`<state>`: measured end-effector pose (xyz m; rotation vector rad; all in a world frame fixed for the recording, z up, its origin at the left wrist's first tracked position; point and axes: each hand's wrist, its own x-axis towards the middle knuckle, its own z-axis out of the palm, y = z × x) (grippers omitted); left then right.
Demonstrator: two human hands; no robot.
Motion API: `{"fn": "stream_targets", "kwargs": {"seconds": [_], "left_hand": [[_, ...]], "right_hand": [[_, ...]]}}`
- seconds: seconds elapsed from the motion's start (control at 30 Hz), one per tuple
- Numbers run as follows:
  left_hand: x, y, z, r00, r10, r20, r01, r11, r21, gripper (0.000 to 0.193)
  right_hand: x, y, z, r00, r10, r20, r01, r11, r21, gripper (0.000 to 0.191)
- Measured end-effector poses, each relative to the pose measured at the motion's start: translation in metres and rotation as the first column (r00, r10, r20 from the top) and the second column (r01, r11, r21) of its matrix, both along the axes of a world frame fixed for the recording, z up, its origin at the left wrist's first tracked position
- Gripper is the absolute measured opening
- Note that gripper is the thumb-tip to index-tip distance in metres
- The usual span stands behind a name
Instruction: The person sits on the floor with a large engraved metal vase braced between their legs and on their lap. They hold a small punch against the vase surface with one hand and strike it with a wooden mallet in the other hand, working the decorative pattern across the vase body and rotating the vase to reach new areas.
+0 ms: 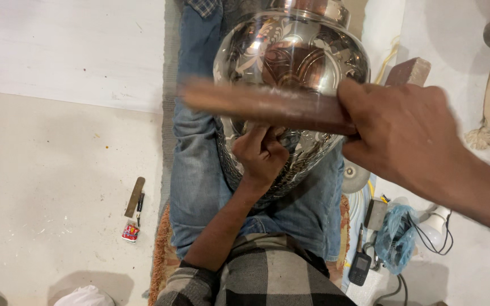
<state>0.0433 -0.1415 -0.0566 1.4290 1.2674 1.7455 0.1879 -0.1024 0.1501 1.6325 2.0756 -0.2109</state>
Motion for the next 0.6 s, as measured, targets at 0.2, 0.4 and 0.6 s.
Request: {"fn": "stream_targets", "kwargs": {"seconds": [0.2, 0.4, 0.6], "left_hand": [[-0.016, 0.005, -0.009, 0.964, -0.168, -0.208, 0.17, 0.985, -0.01, 0.032], [-0.037, 0.022, 0.004, 0.863, -0.387, -0.324, 0.431, 0.9, 0.072, 0.049], [-0.043, 0.033, 0.006, 0.802, -0.424, -0.42, 0.508, 0.855, 0.107, 0.049]], "right_hand": [[0.024, -0.014, -0.029, 0.962, -0.02, -0.272, 0.047, 0.995, 0.093, 0.034], [0.037, -0.047, -0.056, 0.608, 0.018, -0.794, 0.361, 0.884, 0.297, 0.027], [0.058, -0.071, -0.067, 0.878, 0.053, -0.476, 0.155, 0.908, 0.389, 0.039]]}}
